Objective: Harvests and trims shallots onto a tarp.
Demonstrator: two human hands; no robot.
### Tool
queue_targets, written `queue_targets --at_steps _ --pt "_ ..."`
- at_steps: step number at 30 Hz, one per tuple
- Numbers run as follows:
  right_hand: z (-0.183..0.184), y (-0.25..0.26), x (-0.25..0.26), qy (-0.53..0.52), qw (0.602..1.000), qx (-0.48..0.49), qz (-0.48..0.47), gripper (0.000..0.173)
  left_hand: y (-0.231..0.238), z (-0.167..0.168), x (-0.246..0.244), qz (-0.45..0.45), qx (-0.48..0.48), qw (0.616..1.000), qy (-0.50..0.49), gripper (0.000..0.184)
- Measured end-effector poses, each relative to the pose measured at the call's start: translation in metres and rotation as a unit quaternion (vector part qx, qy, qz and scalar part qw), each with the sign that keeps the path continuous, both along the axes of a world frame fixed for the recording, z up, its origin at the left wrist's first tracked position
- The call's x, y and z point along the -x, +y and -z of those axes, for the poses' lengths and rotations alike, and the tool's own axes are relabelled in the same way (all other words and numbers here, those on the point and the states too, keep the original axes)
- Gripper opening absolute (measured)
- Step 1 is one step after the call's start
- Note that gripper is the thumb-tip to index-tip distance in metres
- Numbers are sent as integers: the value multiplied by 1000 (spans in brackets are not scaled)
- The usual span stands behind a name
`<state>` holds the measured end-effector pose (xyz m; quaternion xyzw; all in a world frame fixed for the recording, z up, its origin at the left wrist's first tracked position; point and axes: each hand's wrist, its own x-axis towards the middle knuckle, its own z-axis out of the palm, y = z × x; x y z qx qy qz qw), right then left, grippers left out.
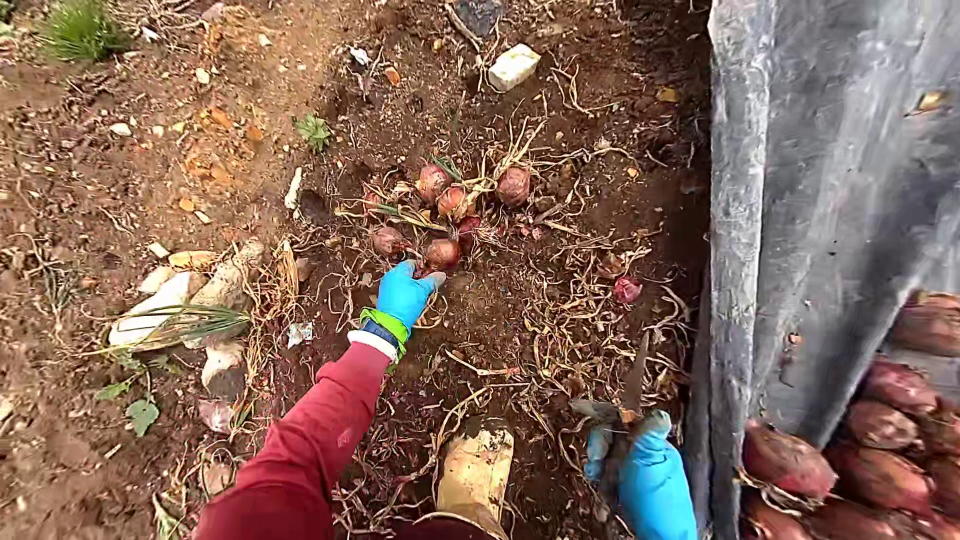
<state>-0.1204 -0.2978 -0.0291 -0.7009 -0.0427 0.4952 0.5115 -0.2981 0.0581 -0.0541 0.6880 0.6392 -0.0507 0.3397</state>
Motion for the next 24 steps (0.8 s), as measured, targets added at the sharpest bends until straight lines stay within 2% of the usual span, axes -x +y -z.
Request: queue_targets --at_steps 2,4,7,9,12,14,17,20,24 --pt "13 2 9 62 998 8 -9 98 -50 -21 -12 112 42 992 -38 42" --pt "26 -6 21 119 993 -13 -5 99 -96 -39 -25 217 104 967 -78 37" --pt "23 -19 33 144 983 -117 16 90 -139 -66 -47 411 191 886 -95 32" --pt "11 -25 35 136 975 -167 52 89 -155 -78 -58 512 198 830 -98 29" --pt "-11 -38 31 46 987 -144 57 90 -155 -98 -76 620 169 762 -84 27" --pt "-25 -57 23 3 993 -116 29 88 -157 -104 -89 661 131 734 -79 23" --pt "-40 -97 18 16 989 -144 35 91 -169 -103 -107 661 68 739 -112 16" --pt "-29 -121 35 35 983 -133 119 93 -215 -120 -122 644 57 750 -140 16" --pt "-14 -174 40 51 980 -156 117 93 -268 -137 -137 682 81 724 -57 25"
